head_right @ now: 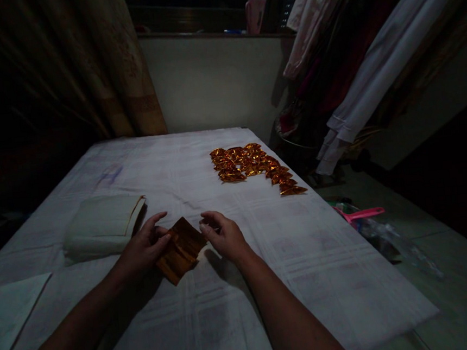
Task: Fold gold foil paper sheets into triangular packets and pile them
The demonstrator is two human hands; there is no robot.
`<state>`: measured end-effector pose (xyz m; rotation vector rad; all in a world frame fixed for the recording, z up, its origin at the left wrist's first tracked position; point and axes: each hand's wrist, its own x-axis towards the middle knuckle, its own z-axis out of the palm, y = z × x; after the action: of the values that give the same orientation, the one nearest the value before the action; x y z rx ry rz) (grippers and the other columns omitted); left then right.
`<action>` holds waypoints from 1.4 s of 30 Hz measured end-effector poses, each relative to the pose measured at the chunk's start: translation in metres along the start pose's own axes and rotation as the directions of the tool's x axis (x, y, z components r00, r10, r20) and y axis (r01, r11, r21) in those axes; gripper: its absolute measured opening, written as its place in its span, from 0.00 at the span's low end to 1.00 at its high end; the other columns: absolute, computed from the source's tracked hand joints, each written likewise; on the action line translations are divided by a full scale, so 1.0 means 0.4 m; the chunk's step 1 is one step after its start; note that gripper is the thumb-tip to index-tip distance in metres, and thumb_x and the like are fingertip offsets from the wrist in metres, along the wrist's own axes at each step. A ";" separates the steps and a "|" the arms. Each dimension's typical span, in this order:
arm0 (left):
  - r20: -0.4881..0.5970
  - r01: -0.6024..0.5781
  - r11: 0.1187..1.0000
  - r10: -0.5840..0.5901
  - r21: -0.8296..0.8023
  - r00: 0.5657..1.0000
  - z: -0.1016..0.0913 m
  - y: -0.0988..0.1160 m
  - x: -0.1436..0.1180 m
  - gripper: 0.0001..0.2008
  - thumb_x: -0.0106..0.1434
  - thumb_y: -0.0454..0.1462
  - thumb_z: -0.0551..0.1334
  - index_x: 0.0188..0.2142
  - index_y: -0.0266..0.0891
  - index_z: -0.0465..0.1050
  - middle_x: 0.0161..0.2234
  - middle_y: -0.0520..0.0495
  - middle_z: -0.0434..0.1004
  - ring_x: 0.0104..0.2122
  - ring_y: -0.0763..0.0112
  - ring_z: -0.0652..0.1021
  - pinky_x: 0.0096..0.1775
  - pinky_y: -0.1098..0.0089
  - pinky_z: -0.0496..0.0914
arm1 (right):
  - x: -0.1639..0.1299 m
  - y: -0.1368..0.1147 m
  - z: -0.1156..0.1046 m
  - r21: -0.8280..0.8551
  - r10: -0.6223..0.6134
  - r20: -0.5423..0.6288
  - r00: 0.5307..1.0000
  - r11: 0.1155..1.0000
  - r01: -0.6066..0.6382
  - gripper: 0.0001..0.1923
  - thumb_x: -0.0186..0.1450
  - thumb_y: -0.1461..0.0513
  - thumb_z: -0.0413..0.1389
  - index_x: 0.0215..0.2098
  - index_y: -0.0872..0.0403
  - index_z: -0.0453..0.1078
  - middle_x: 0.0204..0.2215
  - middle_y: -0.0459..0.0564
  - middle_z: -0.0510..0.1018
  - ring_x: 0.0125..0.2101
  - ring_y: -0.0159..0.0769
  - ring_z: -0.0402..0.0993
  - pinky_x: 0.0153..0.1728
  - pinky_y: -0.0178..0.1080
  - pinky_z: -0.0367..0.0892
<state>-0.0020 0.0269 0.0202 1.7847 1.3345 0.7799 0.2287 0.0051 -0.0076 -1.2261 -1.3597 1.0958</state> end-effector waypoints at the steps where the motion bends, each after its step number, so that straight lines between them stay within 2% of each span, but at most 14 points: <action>1: 0.013 -0.022 0.998 0.021 0.051 1.000 -0.006 0.002 0.019 0.30 0.61 0.43 0.59 0.62 0.40 0.63 0.34 0.48 0.80 0.32 0.63 0.81 0.33 0.66 0.72 | 0.001 0.001 -0.001 -0.016 -0.010 -0.014 1.000 1.000 0.010 0.19 0.64 0.53 0.59 0.50 0.51 0.73 0.42 0.53 0.82 0.40 0.39 0.79 0.43 0.43 0.75; 3: 0.086 -0.113 0.963 0.094 0.244 0.992 -0.015 0.009 0.061 0.31 0.62 0.41 0.58 0.65 0.41 0.61 0.35 0.47 0.82 0.33 0.63 0.81 0.34 0.67 0.70 | 0.002 0.004 -0.005 -0.057 -0.032 -0.037 0.999 0.998 0.030 0.19 0.63 0.57 0.58 0.52 0.50 0.72 0.45 0.53 0.81 0.42 0.38 0.78 0.44 0.43 0.75; 5: 0.246 -0.264 0.830 0.158 0.491 0.956 -0.017 0.019 0.106 0.31 0.66 0.39 0.54 0.68 0.40 0.56 0.36 0.45 0.82 0.32 0.63 0.81 0.32 0.69 0.68 | 0.002 0.007 -0.009 -0.108 -0.053 -0.054 0.997 0.993 0.047 0.19 0.63 0.61 0.56 0.53 0.50 0.73 0.47 0.53 0.80 0.43 0.38 0.78 0.44 0.42 0.76; 11: 0.378 -0.423 0.720 0.238 0.550 0.895 0.020 0.055 0.201 0.28 0.62 0.36 0.60 0.62 0.43 0.68 0.34 0.44 0.82 0.36 0.57 0.80 0.40 0.65 0.68 | 0.006 0.014 -0.026 -0.281 -0.147 -0.076 0.986 0.952 0.120 0.22 0.60 0.70 0.50 0.48 0.49 0.74 0.49 0.51 0.78 0.45 0.38 0.77 0.48 0.45 0.74; 16: 0.486 -0.621 0.606 0.399 0.497 0.778 0.065 0.066 0.210 0.27 0.64 0.35 0.60 0.64 0.45 0.66 0.36 0.47 0.82 0.39 0.62 0.79 0.48 0.63 0.67 | 0.007 0.002 -0.051 -0.606 -0.206 -0.004 0.979 0.779 0.162 0.23 0.54 0.76 0.53 0.41 0.47 0.76 0.50 0.49 0.79 0.54 0.42 0.71 0.57 0.50 0.64; 18: 0.448 -0.639 0.589 0.458 0.495 0.768 0.077 0.058 0.198 0.28 0.63 0.35 0.61 0.63 0.44 0.66 0.40 0.45 0.82 0.43 0.60 0.78 0.50 0.60 0.67 | 0.006 -0.003 -0.058 -0.652 -0.172 0.024 0.985 0.744 0.145 0.23 0.55 0.76 0.55 0.41 0.47 0.77 0.49 0.48 0.80 0.53 0.43 0.71 0.55 0.49 0.64; 21: 0.305 -0.585 0.597 0.509 0.549 0.805 0.082 0.051 0.153 0.22 0.62 0.35 0.62 0.57 0.41 0.72 0.48 0.39 0.78 0.49 0.56 0.75 0.52 0.57 0.67 | 0.003 -0.008 -0.061 -0.679 -0.133 0.051 0.990 0.722 0.132 0.21 0.58 0.74 0.56 0.43 0.47 0.78 0.43 0.48 0.82 0.48 0.43 0.73 0.51 0.46 0.63; 24: 0.173 -0.447 0.651 0.441 0.613 0.881 0.079 0.061 0.075 0.09 0.67 0.36 0.58 0.43 0.41 0.77 0.39 0.43 0.79 0.39 0.61 0.76 0.42 0.63 0.70 | 0.002 -0.013 -0.057 -0.683 -0.130 0.073 0.989 0.716 0.144 0.19 0.60 0.72 0.58 0.45 0.47 0.78 0.42 0.48 0.83 0.46 0.42 0.74 0.49 0.44 0.61; 26: 0.134 -0.393 0.677 0.403 0.621 0.905 0.077 0.070 0.016 0.10 0.70 0.39 0.57 0.39 0.42 0.77 0.35 0.45 0.78 0.34 0.64 0.76 0.38 0.65 0.69 | 0.001 -0.015 -0.053 -0.683 -0.133 0.090 0.987 0.713 0.158 0.18 0.61 0.70 0.59 0.45 0.46 0.79 0.42 0.48 0.83 0.46 0.42 0.74 0.49 0.44 0.61; 29: 0.229 -0.461 0.661 0.411 0.592 0.883 0.081 0.071 -0.056 0.13 0.66 0.44 0.64 0.48 0.44 0.76 0.38 0.46 0.81 0.35 0.60 0.79 0.36 0.63 0.71 | 0.000 -0.018 -0.050 -0.691 -0.138 0.118 0.983 0.700 0.181 0.16 0.62 0.69 0.60 0.46 0.46 0.79 0.40 0.48 0.83 0.45 0.42 0.74 0.48 0.44 0.61; 31: 0.211 -0.458 0.646 0.424 0.610 0.880 0.088 0.058 -0.082 0.18 0.63 0.44 0.67 0.52 0.44 0.75 0.45 0.43 0.81 0.41 0.56 0.80 0.41 0.59 0.73 | 0.000 -0.017 -0.049 -0.696 -0.147 0.136 0.980 0.690 0.201 0.17 0.62 0.69 0.61 0.46 0.46 0.79 0.39 0.48 0.82 0.44 0.41 0.73 0.48 0.44 0.61; 34: 0.168 -0.456 0.612 0.468 0.646 0.867 0.096 0.032 -0.091 0.12 0.66 0.38 0.64 0.49 0.42 0.77 0.47 0.41 0.81 0.43 0.55 0.81 0.43 0.57 0.75 | -0.002 -0.012 -0.046 -0.708 -0.169 0.146 0.975 0.670 0.222 0.16 0.61 0.70 0.62 0.44 0.46 0.80 0.38 0.48 0.82 0.44 0.42 0.73 0.47 0.44 0.61; 37: 0.169 -0.514 0.553 0.556 0.655 0.814 0.093 0.011 -0.088 0.11 0.69 0.33 0.58 0.46 0.42 0.78 0.44 0.42 0.83 0.39 0.59 0.82 0.39 0.60 0.76 | -0.008 -0.010 -0.045 -0.725 -0.196 0.159 0.968 0.642 0.249 0.14 0.60 0.70 0.64 0.40 0.46 0.81 0.38 0.49 0.81 0.44 0.42 0.72 0.47 0.44 0.62; 42: 0.171 -0.611 0.473 0.685 0.635 0.708 0.063 -0.001 -0.105 0.14 0.71 0.31 0.52 0.46 0.39 0.77 0.43 0.42 0.84 0.40 0.60 0.83 0.39 0.59 0.78 | -0.019 -0.019 -0.047 -0.736 -0.219 0.241 0.946 0.594 0.325 0.14 0.60 0.66 0.67 0.44 0.46 0.81 0.41 0.50 0.80 0.46 0.43 0.71 0.48 0.46 0.62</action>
<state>0.0074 -0.0189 0.0052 2.9811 1.0113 0.8543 0.2466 -0.0028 0.0016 -1.4686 -2.1628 0.3317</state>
